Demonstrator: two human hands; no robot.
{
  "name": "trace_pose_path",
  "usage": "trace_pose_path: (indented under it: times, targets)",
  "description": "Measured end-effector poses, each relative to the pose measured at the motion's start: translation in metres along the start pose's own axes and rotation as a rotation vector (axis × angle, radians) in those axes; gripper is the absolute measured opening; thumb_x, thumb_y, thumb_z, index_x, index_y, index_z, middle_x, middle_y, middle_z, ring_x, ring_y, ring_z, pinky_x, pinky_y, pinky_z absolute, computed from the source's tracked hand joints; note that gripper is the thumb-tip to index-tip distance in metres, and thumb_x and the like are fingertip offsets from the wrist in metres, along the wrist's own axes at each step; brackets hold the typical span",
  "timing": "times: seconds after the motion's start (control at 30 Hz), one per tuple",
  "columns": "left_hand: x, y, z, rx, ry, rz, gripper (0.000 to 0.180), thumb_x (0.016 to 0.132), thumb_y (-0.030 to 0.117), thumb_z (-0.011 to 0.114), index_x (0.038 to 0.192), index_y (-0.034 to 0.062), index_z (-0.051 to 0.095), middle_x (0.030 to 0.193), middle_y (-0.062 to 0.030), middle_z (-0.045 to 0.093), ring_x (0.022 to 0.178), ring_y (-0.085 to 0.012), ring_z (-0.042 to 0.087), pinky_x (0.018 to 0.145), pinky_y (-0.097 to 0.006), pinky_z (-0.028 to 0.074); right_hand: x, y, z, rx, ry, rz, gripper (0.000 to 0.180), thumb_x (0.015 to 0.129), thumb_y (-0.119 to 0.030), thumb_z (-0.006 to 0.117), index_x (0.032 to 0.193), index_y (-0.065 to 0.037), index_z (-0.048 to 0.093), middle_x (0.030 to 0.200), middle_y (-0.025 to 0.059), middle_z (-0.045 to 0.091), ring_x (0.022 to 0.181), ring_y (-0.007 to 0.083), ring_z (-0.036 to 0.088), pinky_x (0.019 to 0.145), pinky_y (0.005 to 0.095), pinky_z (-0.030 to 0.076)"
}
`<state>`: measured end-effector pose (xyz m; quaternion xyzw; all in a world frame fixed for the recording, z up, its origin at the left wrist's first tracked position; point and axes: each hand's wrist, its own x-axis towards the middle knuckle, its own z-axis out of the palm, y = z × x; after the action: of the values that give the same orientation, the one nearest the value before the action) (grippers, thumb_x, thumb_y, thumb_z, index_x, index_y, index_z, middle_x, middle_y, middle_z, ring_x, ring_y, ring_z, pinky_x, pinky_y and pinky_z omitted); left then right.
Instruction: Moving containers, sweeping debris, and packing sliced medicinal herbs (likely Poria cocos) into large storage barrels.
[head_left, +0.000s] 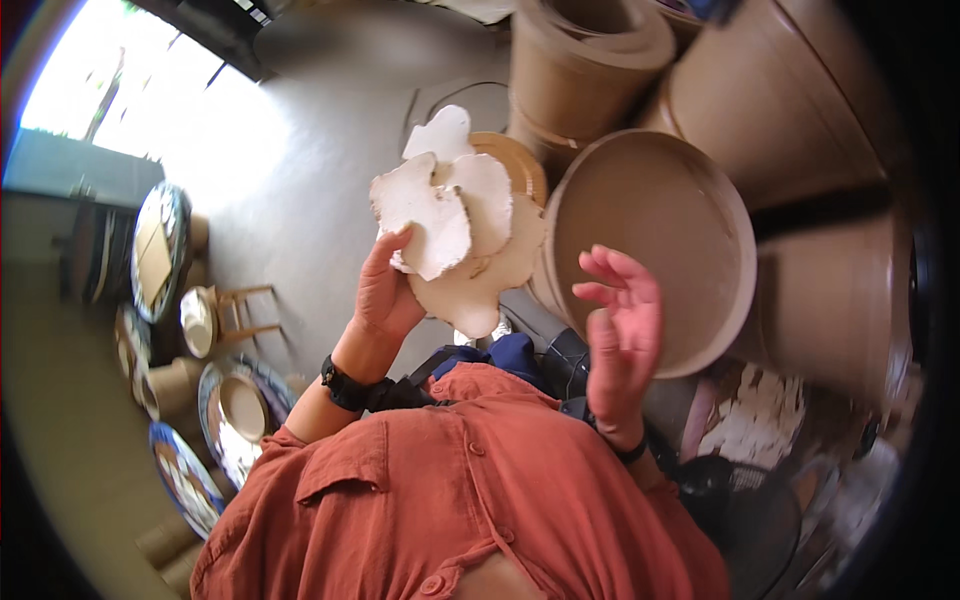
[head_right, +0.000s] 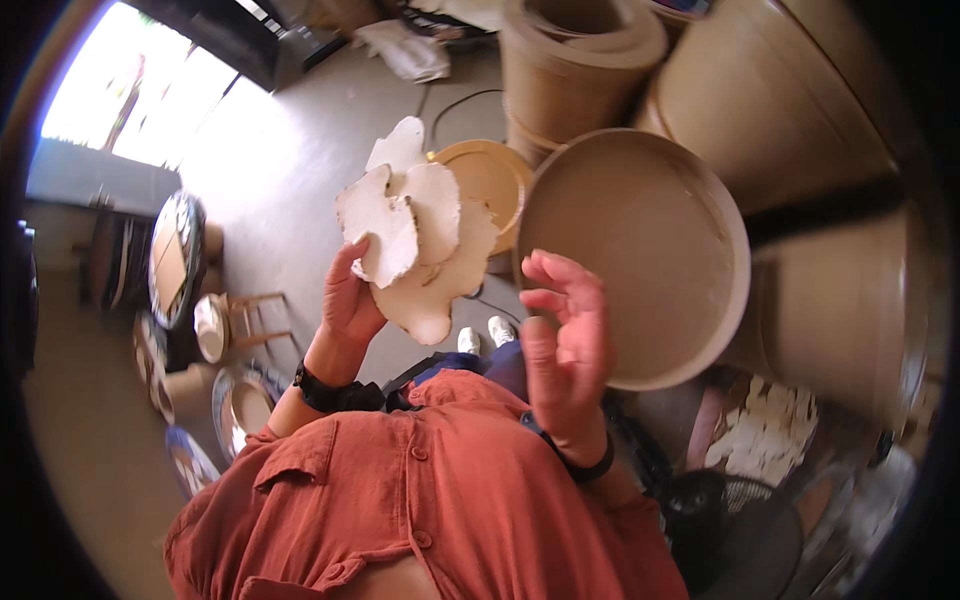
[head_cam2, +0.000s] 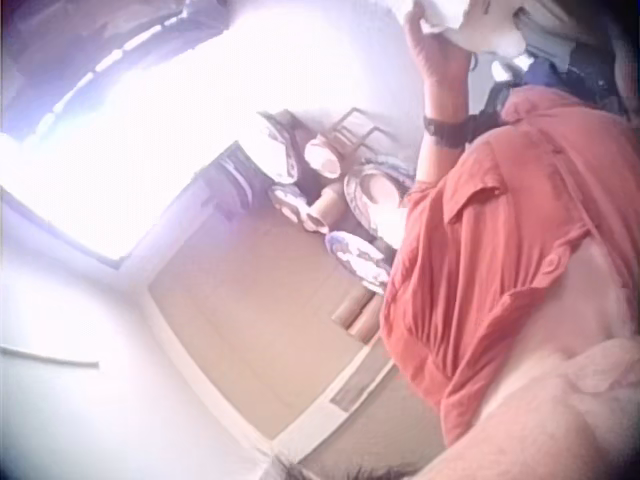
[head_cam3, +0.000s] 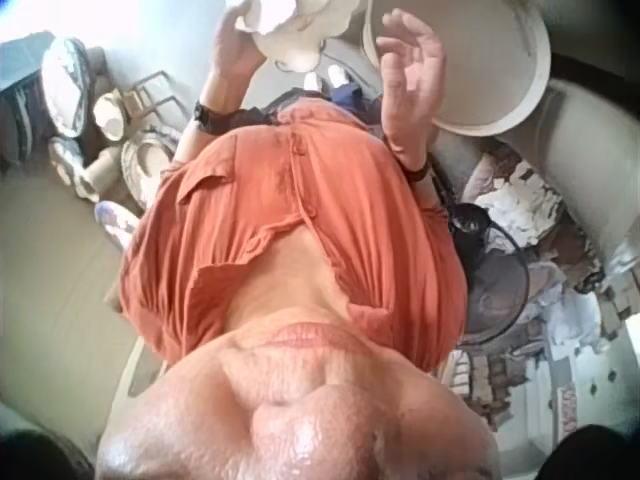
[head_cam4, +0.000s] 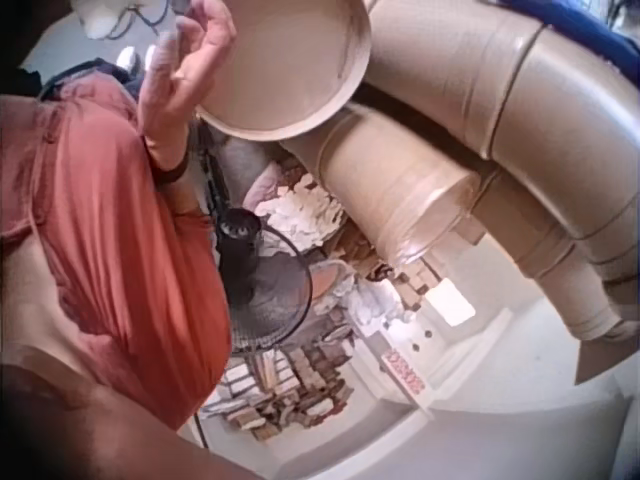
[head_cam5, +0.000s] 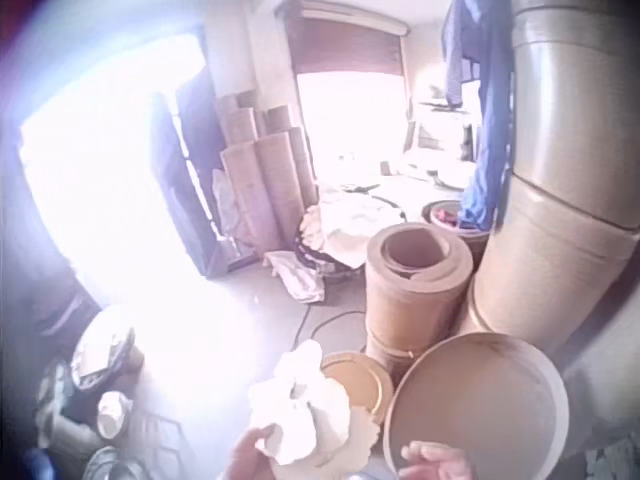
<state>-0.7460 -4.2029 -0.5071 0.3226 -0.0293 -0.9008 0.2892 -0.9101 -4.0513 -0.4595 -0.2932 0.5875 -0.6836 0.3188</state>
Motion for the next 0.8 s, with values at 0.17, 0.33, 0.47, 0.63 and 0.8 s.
trace_pose_path:
  times: [0.17, 0.33, 0.47, 0.63, 0.8]
  targets:
    - [-0.04, 0.007, -0.013, 0.109, 0.031, 0.203, 0.046, 0.085, 0.018, 0.052, 0.125, 0.002, 0.038, 0.12, -0.0115, 0.05, 0.11, -0.0236, 0.049, 0.096, -0.04, 0.039, 0.012, 0.026, 0.031, 0.115, -0.322, 0.226, 0.061, 0.085, -0.02, 0.058, 0.132, 0.002, 0.026, 0.131, 0.017, 0.035, 0.119, 0.025, 0.038, 0.096, 0.0373, 0.033]
    - [-0.12, 0.009, -0.03, 0.194, 0.046, 0.34, 0.044, 0.086, 0.013, 0.054, 0.126, 0.0024, 0.037, 0.117, -0.0096, 0.052, 0.106, -0.0195, 0.053, 0.091, -0.036, 0.043, -0.009, 0.036, 0.079, 0.454, -0.551, 0.573, 0.069, 0.082, -0.022, 0.063, 0.132, 0.004, 0.023, 0.126, 0.0153, 0.041, 0.116, 0.0189, 0.041, 0.097, 0.0308, 0.033]
    - [-0.208, 0.014, -0.066, 0.177, 0.138, 0.457, 0.045, 0.085, 0.014, 0.056, 0.125, 0.0026, 0.038, 0.116, -0.0098, 0.052, 0.106, -0.0185, 0.052, 0.09, -0.033, 0.044, -0.055, 0.037, 0.15, 0.363, -0.787, 0.692, 0.059, 0.079, -0.012, 0.066, 0.125, 0.003, 0.032, 0.115, 0.0117, 0.051, 0.107, 0.0167, 0.05, 0.092, 0.0302, 0.04]
    - [-0.339, 0.011, -0.129, -0.09, 0.141, 0.675, 0.041, 0.091, 0.024, 0.046, 0.126, 0.004, 0.039, 0.122, -0.0095, 0.05, 0.11, -0.0196, 0.05, 0.094, -0.036, 0.04, -0.156, 0.024, 0.24, 0.286, -1.062, 0.706, 0.058, 0.077, -0.006, 0.067, 0.123, 0.002, 0.033, 0.109, 0.0112, 0.055, 0.099, 0.016, 0.055, 0.086, 0.0294, 0.044]
    - [-0.469, -0.016, -0.184, -0.323, 0.229, 0.914, 0.042, 0.094, 0.029, 0.033, 0.128, 0.0053, 0.037, 0.127, -0.0084, 0.047, 0.116, -0.0203, 0.046, 0.099, -0.037, 0.034, -0.276, -0.002, 0.309, 0.28, -1.271, 0.823, 0.056, 0.076, -0.004, 0.066, 0.123, -0.002, 0.035, 0.108, 0.0104, 0.055, 0.1, 0.0165, 0.054, 0.086, 0.0298, 0.044]
